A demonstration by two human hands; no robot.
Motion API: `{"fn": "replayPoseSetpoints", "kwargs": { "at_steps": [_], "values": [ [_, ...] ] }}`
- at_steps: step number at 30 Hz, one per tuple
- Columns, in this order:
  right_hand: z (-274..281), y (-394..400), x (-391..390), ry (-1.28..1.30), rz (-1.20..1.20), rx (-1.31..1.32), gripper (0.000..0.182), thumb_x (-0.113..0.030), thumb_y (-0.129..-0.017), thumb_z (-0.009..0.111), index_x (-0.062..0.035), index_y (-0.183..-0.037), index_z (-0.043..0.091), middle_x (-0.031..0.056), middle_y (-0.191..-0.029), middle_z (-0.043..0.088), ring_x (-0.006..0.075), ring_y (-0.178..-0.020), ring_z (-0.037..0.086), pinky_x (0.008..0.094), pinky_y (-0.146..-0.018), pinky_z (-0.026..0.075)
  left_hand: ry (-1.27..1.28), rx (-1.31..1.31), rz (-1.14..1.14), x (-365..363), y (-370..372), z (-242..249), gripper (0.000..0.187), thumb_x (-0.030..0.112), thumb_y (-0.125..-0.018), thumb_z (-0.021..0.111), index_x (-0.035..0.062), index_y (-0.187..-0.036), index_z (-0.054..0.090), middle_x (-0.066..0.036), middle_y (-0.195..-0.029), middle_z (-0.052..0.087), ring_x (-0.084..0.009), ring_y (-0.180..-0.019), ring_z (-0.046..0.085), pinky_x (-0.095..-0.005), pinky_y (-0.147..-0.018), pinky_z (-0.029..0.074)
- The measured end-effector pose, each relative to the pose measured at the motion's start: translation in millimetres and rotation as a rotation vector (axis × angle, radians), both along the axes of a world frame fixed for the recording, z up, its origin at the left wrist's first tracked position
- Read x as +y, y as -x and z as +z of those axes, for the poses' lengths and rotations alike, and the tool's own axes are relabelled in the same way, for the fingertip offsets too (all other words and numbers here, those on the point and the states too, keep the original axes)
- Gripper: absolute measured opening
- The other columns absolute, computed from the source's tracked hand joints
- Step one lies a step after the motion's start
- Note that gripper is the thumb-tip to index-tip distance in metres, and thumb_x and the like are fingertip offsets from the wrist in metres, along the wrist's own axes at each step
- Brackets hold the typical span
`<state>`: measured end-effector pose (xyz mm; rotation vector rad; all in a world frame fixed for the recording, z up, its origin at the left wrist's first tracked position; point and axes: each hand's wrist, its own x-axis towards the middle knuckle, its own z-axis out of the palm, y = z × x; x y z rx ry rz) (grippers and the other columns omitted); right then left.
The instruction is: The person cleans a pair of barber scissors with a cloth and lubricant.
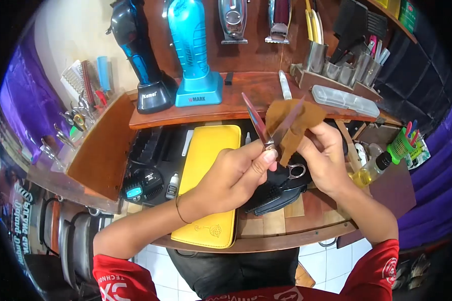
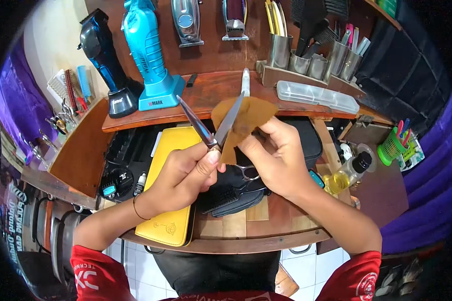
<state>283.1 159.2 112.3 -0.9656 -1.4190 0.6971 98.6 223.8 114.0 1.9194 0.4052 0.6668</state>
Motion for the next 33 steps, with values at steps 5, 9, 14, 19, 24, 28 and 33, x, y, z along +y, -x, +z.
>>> {"fn": "replayPoseSetpoints", "kwargs": {
  "at_steps": [5, 9, 14, 19, 24, 28, 33],
  "values": [
    [-10.8, 0.0, 4.2, -0.042, 0.020, 0.081, 0.031, -0.007, -0.093, 0.054, 0.0019, -0.122, 0.051, 0.0063, -0.112, 0.060, 0.0128, -0.102, 0.057, 0.0276, -0.088, 0.046, 0.037, 0.011, -0.028, -2.6, 3.4, 1.9, 0.032, 0.027, -0.100, 0.044, 0.0002, -0.085, 0.054, -0.002, -0.058, 0.047, -0.0083, -0.053, 0.045, -0.0253, -0.051, 0.039],
    [-6.5, 2.0, 3.1, -0.069, 0.033, -0.024, 0.032, -0.009, -0.092, 0.056, 0.0022, -0.122, 0.051, 0.0054, -0.109, 0.059, 0.0117, -0.098, 0.057, 0.0261, -0.085, 0.046, 0.212, -0.089, -0.055, 0.4, 1.6, -6.6, 0.031, 0.026, -0.100, 0.044, 0.0009, -0.085, 0.053, 0.000, -0.060, 0.047, -0.0059, -0.053, 0.043, -0.0227, -0.050, 0.037],
    [-5.5, 1.7, 5.2, -0.135, -0.053, -0.156, 0.030, -0.009, -0.092, 0.055, 0.0024, -0.120, 0.050, 0.0041, -0.105, 0.059, 0.0110, -0.094, 0.058, 0.0258, -0.083, 0.046, 0.297, -0.170, -0.068, 4.9, 0.3, -8.9, 0.030, 0.025, -0.100, 0.043, 0.0009, -0.085, 0.052, 0.001, -0.061, 0.046, -0.0046, -0.053, 0.043, -0.0215, -0.050, 0.036],
    [-4.1, 19.0, 5.5, -0.183, -0.015, 0.005, 0.024, 0.001, -0.089, 0.054, 0.0019, -0.113, 0.050, 0.0053, -0.105, 0.057, 0.0099, -0.095, 0.055, 0.0255, -0.082, 0.046, 0.202, -0.169, -0.073, 3.0, -0.1, -11.0, 0.032, 0.028, -0.102, 0.041, 0.0000, -0.088, 0.049, 0.003, -0.059, 0.039, -0.0037, -0.049, 0.033, -0.0201, -0.045, 0.030],
    [0.4, 19.5, 6.0, -0.065, -0.002, 0.067, 0.029, -0.006, -0.091, 0.051, -0.0002, -0.120, 0.047, 0.0043, -0.102, 0.059, 0.0096, -0.086, 0.057, 0.0238, -0.074, 0.047, 0.308, -0.138, -0.042, 5.8, -0.2, -11.7, 0.030, 0.027, -0.100, 0.044, 0.0020, -0.085, 0.053, 0.001, -0.061, 0.047, -0.0049, -0.052, 0.043, -0.0216, -0.048, 0.035],
    [-10.2, 2.1, 9.9, 0.086, -0.118, -0.137, 0.020, -0.012, -0.090, 0.058, 0.0003, -0.106, 0.058, 0.0033, -0.087, 0.064, 0.0082, -0.071, 0.058, 0.0226, -0.061, 0.047, 0.171, -0.128, -0.002, 2.1, 0.8, -10.0, 0.029, 0.026, -0.099, 0.046, 0.0032, -0.083, 0.054, 0.002, -0.061, 0.047, -0.0049, -0.053, 0.044, -0.0207, -0.048, 0.036],
    [-8.6, 8.3, 11.3, -0.037, 0.104, 0.022, 0.017, -0.013, -0.090, 0.058, -0.0003, -0.101, 0.059, 0.0025, -0.082, 0.062, 0.0072, -0.067, 0.057, 0.0200, -0.058, 0.045, 0.199, -0.114, 0.031, 2.3, -2.2, -11.6, 0.027, 0.028, -0.099, 0.047, 0.0051, -0.089, 0.057, 0.005, -0.059, 0.043, -0.0026, -0.049, 0.037, -0.0177, -0.045, 0.028]
  ]
}}
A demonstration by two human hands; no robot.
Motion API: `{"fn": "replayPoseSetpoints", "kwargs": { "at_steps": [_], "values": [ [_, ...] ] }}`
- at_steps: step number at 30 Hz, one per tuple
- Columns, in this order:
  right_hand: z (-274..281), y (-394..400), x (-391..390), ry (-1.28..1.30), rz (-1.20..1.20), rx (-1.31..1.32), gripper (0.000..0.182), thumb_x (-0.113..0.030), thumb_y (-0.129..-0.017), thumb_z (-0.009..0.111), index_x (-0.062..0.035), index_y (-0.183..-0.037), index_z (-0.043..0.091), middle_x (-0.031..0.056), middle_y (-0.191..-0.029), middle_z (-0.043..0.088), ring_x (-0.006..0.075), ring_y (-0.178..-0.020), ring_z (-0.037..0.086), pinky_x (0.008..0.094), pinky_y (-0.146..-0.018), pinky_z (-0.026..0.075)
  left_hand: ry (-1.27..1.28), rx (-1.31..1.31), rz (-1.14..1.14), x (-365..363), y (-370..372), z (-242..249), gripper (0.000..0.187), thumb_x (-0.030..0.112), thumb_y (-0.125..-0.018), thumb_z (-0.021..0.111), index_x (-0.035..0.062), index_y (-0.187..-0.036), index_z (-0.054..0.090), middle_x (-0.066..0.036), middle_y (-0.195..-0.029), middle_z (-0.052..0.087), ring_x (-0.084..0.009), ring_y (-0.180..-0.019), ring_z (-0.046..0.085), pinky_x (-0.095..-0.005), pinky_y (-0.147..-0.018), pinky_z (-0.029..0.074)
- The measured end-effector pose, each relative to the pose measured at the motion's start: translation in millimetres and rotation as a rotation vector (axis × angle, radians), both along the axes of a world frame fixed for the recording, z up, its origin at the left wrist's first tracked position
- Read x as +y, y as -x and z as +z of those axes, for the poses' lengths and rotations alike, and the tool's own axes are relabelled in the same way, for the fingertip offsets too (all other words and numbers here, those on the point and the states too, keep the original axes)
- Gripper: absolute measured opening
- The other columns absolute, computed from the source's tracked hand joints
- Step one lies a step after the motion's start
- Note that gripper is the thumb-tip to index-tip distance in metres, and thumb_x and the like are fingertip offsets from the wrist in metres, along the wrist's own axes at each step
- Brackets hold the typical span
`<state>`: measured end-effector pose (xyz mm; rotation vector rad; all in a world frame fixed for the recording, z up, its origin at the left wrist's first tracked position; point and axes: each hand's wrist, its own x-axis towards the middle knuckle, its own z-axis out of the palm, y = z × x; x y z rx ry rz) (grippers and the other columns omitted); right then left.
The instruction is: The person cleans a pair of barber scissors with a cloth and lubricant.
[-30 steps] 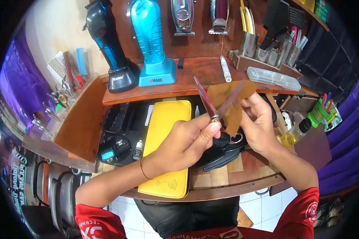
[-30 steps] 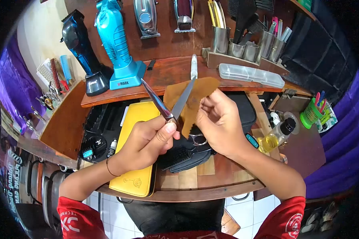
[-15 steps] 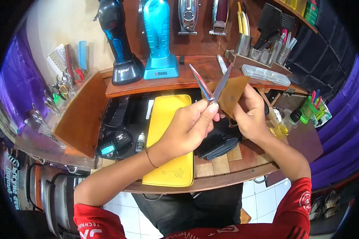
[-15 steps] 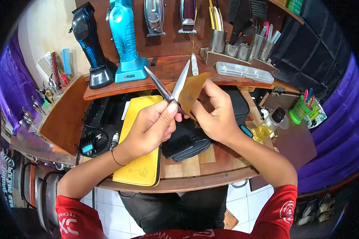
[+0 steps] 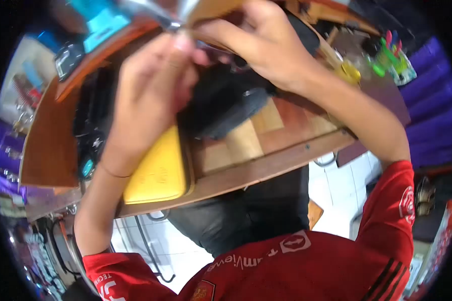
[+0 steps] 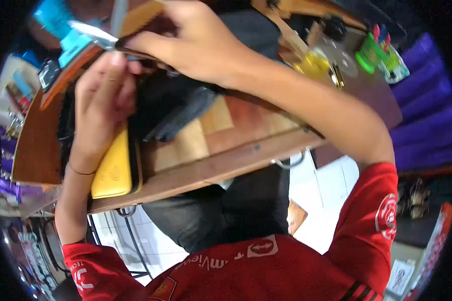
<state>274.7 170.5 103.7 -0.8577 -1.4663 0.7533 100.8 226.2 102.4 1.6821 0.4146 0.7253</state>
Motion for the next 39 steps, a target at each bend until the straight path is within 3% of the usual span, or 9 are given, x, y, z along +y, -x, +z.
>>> {"fn": "replayPoseSetpoints", "kwargs": {
  "at_steps": [4, 5, 10, 19, 27, 28, 31, 35, 39],
  "values": [
    [-14.3, 5.0, 19.6, -0.267, 0.029, 0.043, 0.015, -0.011, -0.087, 0.061, -0.0006, -0.098, 0.063, 0.0020, -0.077, 0.064, 0.0057, -0.065, 0.057, 0.0209, -0.055, 0.044, 0.005, -0.046, -0.033, 0.9, 1.8, 0.3, 0.030, 0.030, -0.100, 0.044, 0.0028, -0.092, 0.055, 0.005, -0.056, 0.040, -0.0026, -0.047, 0.034, -0.0179, -0.043, 0.025],
    [1.2, 6.9, -1.4, -0.055, -0.018, -0.026, 0.014, -0.009, -0.087, 0.059, -0.0003, -0.099, 0.062, 0.0030, -0.078, 0.064, 0.0069, -0.067, 0.058, 0.0219, -0.057, 0.045, -0.011, -0.056, -0.041, -1.1, 1.4, 0.7, 0.030, 0.030, -0.100, 0.044, 0.0028, -0.092, 0.055, 0.005, -0.056, 0.040, -0.0026, -0.047, 0.034, -0.0179, -0.043, 0.025],
    [2.5, 1.7, -6.5, -0.005, 0.036, -0.029, 0.014, -0.005, -0.090, 0.055, -0.0012, -0.103, 0.058, 0.0007, -0.080, 0.059, 0.0043, -0.061, 0.052, 0.0192, -0.054, 0.043, -0.042, 0.155, 0.028, -4.9, 5.8, 8.5, 0.031, 0.026, -0.101, 0.042, 0.0010, -0.088, 0.055, 0.003, -0.057, 0.045, -0.0038, -0.049, 0.038, -0.0200, -0.046, 0.029],
    [1.7, -7.5, -10.8, 0.105, -0.057, -0.119, 0.019, 0.002, -0.088, 0.056, 0.0035, -0.107, 0.057, 0.0079, -0.100, 0.063, 0.0103, -0.090, 0.059, 0.0249, -0.078, 0.048, -0.239, 0.219, 0.028, -5.7, 4.4, 8.2, 0.025, 0.018, -0.099, 0.046, 0.0002, -0.085, 0.057, -0.003, -0.056, 0.050, -0.0086, -0.050, 0.049, -0.0241, -0.049, 0.039],
    [17.3, -11.4, -13.3, -0.100, -0.145, 0.080, 0.017, -0.006, -0.089, 0.059, 0.0015, -0.104, 0.063, 0.0045, -0.097, 0.066, 0.0084, -0.089, 0.060, 0.0238, -0.080, 0.049, -0.158, 0.231, -0.017, -7.0, 3.0, 10.6, 0.027, 0.018, -0.099, 0.046, -0.0007, -0.083, 0.056, -0.002, -0.057, 0.049, -0.0076, -0.052, 0.046, -0.0234, -0.050, 0.039],
    [18.0, -7.4, -14.5, -0.041, -0.125, 0.054, 0.019, -0.006, -0.090, 0.056, 0.0004, -0.107, 0.060, 0.0029, -0.096, 0.064, 0.0056, -0.074, 0.054, 0.0209, -0.067, 0.045, -0.170, 0.227, -0.024, -5.9, 3.6, 8.6, 0.027, 0.018, -0.099, 0.046, -0.0007, -0.083, 0.056, -0.002, -0.057, 0.049, -0.0076, -0.052, 0.046, -0.0234, -0.050, 0.039],
    [6.5, -1.1, -15.7, -0.019, -0.065, 0.065, 0.019, -0.003, -0.089, 0.057, 0.0014, -0.108, 0.057, 0.0054, -0.101, 0.064, 0.0099, -0.090, 0.060, 0.0244, -0.080, 0.049, -0.246, 0.156, -0.066, -1.3, 6.8, 7.0, 0.025, 0.016, -0.099, 0.046, -0.0008, -0.082, 0.055, -0.002, -0.056, 0.049, -0.0079, -0.052, 0.047, -0.0240, -0.050, 0.038],
    [10.1, 1.6, -17.8, -0.088, -0.038, 0.113, 0.018, -0.004, -0.091, 0.057, 0.0038, -0.108, 0.059, 0.0052, -0.098, 0.063, 0.0094, -0.087, 0.058, 0.0238, -0.079, 0.048, -0.255, 0.126, -0.057, -3.5, 7.4, 6.8, 0.022, 0.015, -0.098, 0.047, -0.0007, -0.084, 0.056, -0.003, -0.056, 0.049, -0.0089, -0.051, 0.048, -0.0254, -0.049, 0.039],
    [12.3, 1.5, -15.2, -0.078, -0.209, 0.058, 0.017, -0.009, -0.092, 0.055, 0.0016, -0.105, 0.059, 0.0043, -0.089, 0.062, 0.0067, -0.070, 0.053, 0.0206, -0.063, 0.044, -0.195, 0.096, -0.088, -1.1, 5.0, 4.5, 0.025, 0.018, -0.098, 0.046, -0.0006, -0.086, 0.057, -0.004, -0.056, 0.050, -0.0101, -0.051, 0.049, -0.0261, -0.050, 0.040]
  ]
}}
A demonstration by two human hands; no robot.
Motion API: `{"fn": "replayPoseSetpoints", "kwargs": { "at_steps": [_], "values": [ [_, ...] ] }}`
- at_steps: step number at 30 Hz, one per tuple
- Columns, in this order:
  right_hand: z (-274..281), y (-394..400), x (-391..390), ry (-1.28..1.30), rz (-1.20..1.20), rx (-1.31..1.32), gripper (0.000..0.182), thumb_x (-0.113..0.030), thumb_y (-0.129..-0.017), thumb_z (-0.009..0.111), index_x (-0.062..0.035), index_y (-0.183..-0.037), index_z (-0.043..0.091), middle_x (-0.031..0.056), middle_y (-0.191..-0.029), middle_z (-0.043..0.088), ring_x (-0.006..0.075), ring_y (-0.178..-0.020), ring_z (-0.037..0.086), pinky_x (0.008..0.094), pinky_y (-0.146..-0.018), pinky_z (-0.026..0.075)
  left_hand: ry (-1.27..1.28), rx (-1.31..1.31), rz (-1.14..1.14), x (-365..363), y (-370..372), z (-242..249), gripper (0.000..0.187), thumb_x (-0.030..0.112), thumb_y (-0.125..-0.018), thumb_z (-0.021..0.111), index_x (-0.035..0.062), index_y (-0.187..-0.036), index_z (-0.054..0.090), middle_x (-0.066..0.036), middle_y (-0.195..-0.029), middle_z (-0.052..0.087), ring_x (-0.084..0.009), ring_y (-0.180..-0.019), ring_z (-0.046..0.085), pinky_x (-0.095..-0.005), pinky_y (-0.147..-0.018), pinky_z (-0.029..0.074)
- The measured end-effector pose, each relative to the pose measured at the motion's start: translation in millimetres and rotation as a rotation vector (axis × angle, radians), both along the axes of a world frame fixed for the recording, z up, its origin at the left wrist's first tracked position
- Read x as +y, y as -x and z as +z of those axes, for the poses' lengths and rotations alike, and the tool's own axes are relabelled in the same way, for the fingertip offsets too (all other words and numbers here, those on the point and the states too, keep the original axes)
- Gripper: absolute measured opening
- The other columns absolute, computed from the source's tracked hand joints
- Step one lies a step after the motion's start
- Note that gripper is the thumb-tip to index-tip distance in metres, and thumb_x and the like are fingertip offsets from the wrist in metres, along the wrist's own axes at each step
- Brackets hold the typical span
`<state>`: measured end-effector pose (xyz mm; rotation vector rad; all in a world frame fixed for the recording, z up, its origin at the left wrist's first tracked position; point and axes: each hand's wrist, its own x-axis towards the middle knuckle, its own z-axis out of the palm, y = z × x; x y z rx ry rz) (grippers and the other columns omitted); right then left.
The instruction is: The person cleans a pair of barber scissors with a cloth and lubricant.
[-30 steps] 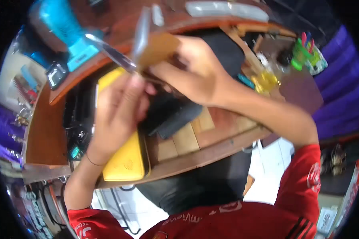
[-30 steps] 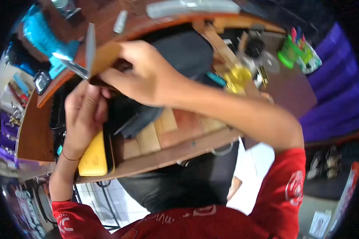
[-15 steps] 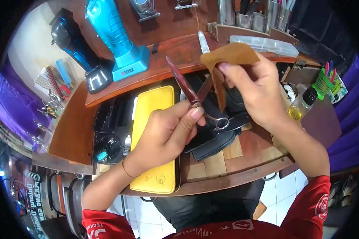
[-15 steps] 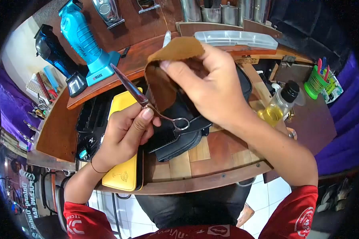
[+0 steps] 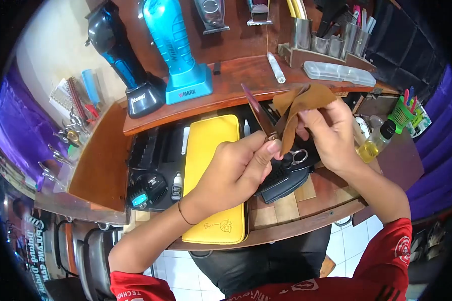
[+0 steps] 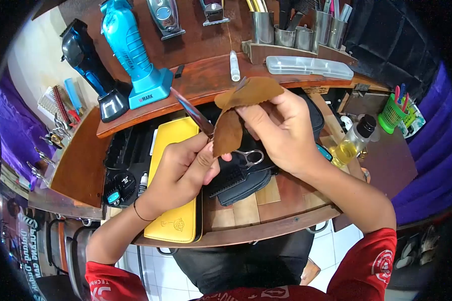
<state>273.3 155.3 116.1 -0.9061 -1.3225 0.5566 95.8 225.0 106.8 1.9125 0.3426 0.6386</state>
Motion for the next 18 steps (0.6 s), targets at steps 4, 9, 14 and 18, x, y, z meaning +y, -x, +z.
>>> {"fn": "replayPoseSetpoints", "kwargs": {
  "at_steps": [4, 9, 14, 18],
  "values": [
    [0.7, -1.7, 1.8, -0.006, -0.128, -0.064, 0.016, -0.013, -0.093, 0.052, 0.0004, -0.100, 0.058, 0.0043, -0.080, 0.060, 0.0069, -0.060, 0.049, 0.0201, -0.054, 0.041, 0.020, -0.035, 0.009, -0.5, 0.7, -2.3, 0.025, 0.019, -0.098, 0.047, -0.0006, -0.084, 0.056, -0.005, -0.055, 0.050, -0.0110, -0.050, 0.050, -0.0263, -0.050, 0.041],
    [4.1, -4.9, 1.5, -0.032, -0.182, -0.038, 0.015, -0.016, -0.095, 0.053, -0.0021, -0.096, 0.058, 0.0027, -0.074, 0.058, 0.0070, -0.058, 0.052, 0.0192, -0.051, 0.040, 0.018, 0.030, -0.005, -3.8, 1.3, 5.4, 0.028, 0.018, -0.100, 0.044, -0.0030, -0.088, 0.057, 0.000, -0.058, 0.046, -0.0049, -0.052, 0.041, -0.0219, -0.050, 0.034],
    [-0.7, -1.2, -1.0, 0.056, -0.177, -0.090, 0.014, -0.015, -0.094, 0.055, -0.0012, -0.097, 0.057, 0.0023, -0.073, 0.057, 0.0069, -0.059, 0.051, 0.0200, -0.052, 0.041, -0.001, -0.023, 0.011, -1.1, -0.5, 0.2, 0.024, 0.017, -0.096, 0.048, -0.0010, -0.081, 0.055, -0.008, -0.056, 0.052, -0.0146, -0.049, 0.052, -0.0287, -0.049, 0.041],
    [0.4, -2.8, -0.7, 0.037, -0.032, -0.075, 0.014, -0.009, -0.091, 0.059, -0.0002, -0.102, 0.061, 0.0028, -0.092, 0.065, 0.0022, -0.065, 0.049, 0.0172, -0.056, 0.040, -0.001, -0.036, 0.013, -0.1, 0.1, -1.4, 0.025, 0.016, -0.097, 0.047, -0.0007, -0.079, 0.053, -0.008, -0.056, 0.053, -0.0149, -0.049, 0.051, -0.0293, -0.049, 0.041]
  ]
}}
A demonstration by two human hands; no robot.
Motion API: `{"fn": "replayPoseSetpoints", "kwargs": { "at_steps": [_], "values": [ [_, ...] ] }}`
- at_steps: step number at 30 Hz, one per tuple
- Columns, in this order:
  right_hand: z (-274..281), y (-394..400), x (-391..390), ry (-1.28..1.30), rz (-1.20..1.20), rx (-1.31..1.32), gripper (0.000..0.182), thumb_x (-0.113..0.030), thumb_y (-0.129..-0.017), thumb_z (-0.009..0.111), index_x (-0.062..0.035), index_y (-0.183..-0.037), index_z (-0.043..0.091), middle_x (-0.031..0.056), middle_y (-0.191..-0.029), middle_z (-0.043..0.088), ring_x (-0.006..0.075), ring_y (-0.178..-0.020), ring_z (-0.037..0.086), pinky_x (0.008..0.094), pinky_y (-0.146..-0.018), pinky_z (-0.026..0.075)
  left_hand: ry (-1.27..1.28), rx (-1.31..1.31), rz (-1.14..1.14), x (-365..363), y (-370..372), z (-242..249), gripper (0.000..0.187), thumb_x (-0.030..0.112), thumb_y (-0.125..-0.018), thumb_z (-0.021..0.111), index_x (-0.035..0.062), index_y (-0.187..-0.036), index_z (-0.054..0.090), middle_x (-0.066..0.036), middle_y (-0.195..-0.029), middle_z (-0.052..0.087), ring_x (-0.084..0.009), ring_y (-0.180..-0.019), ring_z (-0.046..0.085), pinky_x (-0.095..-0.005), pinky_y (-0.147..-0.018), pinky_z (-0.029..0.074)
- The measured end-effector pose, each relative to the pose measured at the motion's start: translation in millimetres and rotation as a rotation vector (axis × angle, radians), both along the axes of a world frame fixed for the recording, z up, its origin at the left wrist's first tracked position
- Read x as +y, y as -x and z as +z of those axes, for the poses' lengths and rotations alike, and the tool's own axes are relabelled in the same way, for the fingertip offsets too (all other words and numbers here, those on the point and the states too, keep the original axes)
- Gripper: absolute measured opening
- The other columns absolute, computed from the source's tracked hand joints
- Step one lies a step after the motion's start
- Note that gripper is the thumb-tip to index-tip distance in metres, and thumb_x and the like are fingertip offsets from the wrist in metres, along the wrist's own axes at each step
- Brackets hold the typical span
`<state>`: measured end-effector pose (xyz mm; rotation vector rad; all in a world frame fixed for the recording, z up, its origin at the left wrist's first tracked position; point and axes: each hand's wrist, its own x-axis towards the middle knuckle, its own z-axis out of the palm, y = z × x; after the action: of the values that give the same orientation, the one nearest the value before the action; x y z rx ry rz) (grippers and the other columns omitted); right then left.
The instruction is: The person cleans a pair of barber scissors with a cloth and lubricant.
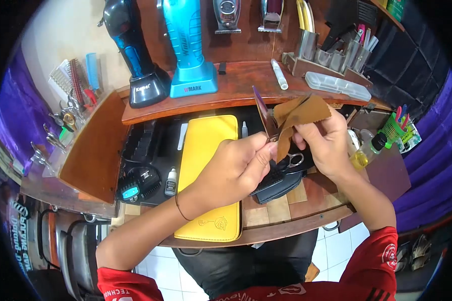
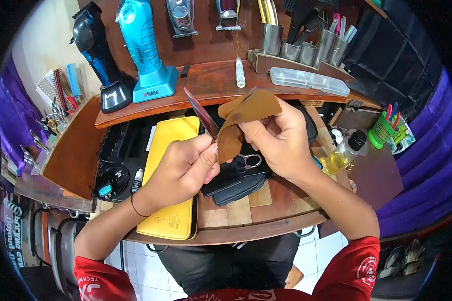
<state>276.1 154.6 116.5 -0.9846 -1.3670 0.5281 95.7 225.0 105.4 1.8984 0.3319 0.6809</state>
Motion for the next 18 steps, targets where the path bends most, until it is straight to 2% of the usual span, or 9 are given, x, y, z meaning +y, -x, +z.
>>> {"fn": "replayPoseSetpoints", "kwargs": {
  "at_steps": [3, 5, 6, 8, 9, 10, 12, 15, 18],
  "values": [
    [-0.6, -4.6, -1.0, 0.024, 0.055, -0.094, 0.015, -0.007, -0.091, 0.058, 0.0014, -0.103, 0.060, 0.0046, -0.094, 0.065, 0.0046, -0.070, 0.054, 0.0191, -0.061, 0.046, -0.012, 0.000, 0.003, 1.0, -0.2, -1.7, 0.025, 0.015, -0.097, 0.047, -0.0006, -0.077, 0.050, -0.008, -0.056, 0.053, -0.0148, -0.049, 0.051, -0.0290, -0.049, 0.041],
    [-2.4, 0.9, 0.4, -0.012, 0.103, -0.027, 0.013, -0.008, -0.089, 0.059, 0.0017, -0.098, 0.059, 0.0040, -0.078, 0.061, 0.0059, -0.061, 0.053, 0.0201, -0.056, 0.043, -0.018, -0.022, -0.007, 0.9, 0.5, -2.3, 0.026, 0.015, -0.097, 0.047, -0.0008, -0.077, 0.049, -0.007, -0.057, 0.053, -0.0131, -0.050, 0.051, -0.0276, -0.049, 0.040],
    [-2.4, 1.7, 0.2, -0.016, 0.101, -0.027, 0.013, -0.008, -0.089, 0.059, 0.0017, -0.098, 0.059, 0.0040, -0.078, 0.061, 0.0059, -0.061, 0.053, 0.0201, -0.056, 0.043, -0.022, -0.022, -0.009, 1.0, 0.9, -2.2, 0.026, 0.015, -0.097, 0.047, -0.0008, -0.077, 0.049, -0.007, -0.057, 0.053, -0.0131, -0.050, 0.051, -0.0276, -0.049, 0.040],
    [-2.5, 2.4, -1.8, 0.056, 0.120, 0.012, 0.016, -0.005, -0.088, 0.060, 0.0025, -0.101, 0.059, 0.0055, -0.085, 0.064, 0.0078, -0.070, 0.059, 0.0217, -0.063, 0.048, -0.010, -0.024, -0.018, 0.8, 1.3, -1.9, 0.027, 0.016, -0.098, 0.047, -0.0009, -0.078, 0.049, -0.005, -0.057, 0.052, -0.0107, -0.050, 0.049, -0.0264, -0.049, 0.040],
    [-7.6, 1.5, 1.3, -0.002, 0.145, 0.015, 0.020, -0.007, -0.088, 0.061, 0.0033, -0.105, 0.059, 0.0071, -0.094, 0.065, 0.0109, -0.082, 0.062, 0.0246, -0.073, 0.051, -0.010, -0.022, -0.022, 0.8, 1.0, -1.9, 0.027, 0.016, -0.098, 0.047, -0.0009, -0.078, 0.049, -0.005, -0.057, 0.052, -0.0107, -0.050, 0.049, -0.0264, -0.049, 0.040],
    [-7.6, -0.5, 0.9, -0.001, 0.142, 0.019, 0.020, -0.007, -0.088, 0.061, 0.0033, -0.105, 0.059, 0.0071, -0.094, 0.065, 0.0109, -0.082, 0.062, 0.0246, -0.073, 0.051, -0.006, -0.015, -0.026, 1.0, 1.6, -2.1, 0.027, 0.017, -0.098, 0.046, -0.0011, -0.079, 0.050, -0.004, -0.058, 0.051, -0.0098, -0.051, 0.048, -0.0262, -0.049, 0.040],
    [-7.5, -5.7, 0.8, 0.077, 0.179, -0.113, 0.024, -0.010, -0.089, 0.062, 0.0037, -0.108, 0.058, 0.0085, -0.100, 0.065, 0.0136, -0.091, 0.062, 0.0272, -0.080, 0.051, -0.007, 0.005, -0.030, 1.3, 2.2, -0.6, 0.027, 0.018, -0.099, 0.046, -0.0012, -0.081, 0.050, -0.003, -0.058, 0.051, -0.0089, -0.052, 0.048, -0.0259, -0.050, 0.040],
    [-10.3, -9.9, 1.8, 0.115, 0.185, -0.172, 0.025, -0.011, -0.090, 0.062, 0.0036, -0.109, 0.057, 0.0086, -0.101, 0.064, 0.0133, -0.090, 0.062, 0.0274, -0.080, 0.051, 0.020, 0.015, -0.024, -0.7, 2.0, 1.7, 0.027, 0.019, -0.100, 0.045, -0.0018, -0.084, 0.053, -0.003, -0.058, 0.050, -0.0086, -0.053, 0.047, -0.0255, -0.051, 0.040],
    [-11.2, -5.6, 0.4, 0.110, 0.188, -0.118, 0.025, -0.012, -0.091, 0.061, 0.0033, -0.110, 0.056, 0.0088, -0.102, 0.064, 0.0127, -0.090, 0.062, 0.0273, -0.080, 0.051, 0.045, 0.020, -0.035, -0.4, 1.7, 2.4, 0.027, 0.019, -0.100, 0.044, -0.0024, -0.087, 0.054, -0.003, -0.059, 0.050, -0.0085, -0.053, 0.047, -0.0250, -0.052, 0.040]
  ]
}}
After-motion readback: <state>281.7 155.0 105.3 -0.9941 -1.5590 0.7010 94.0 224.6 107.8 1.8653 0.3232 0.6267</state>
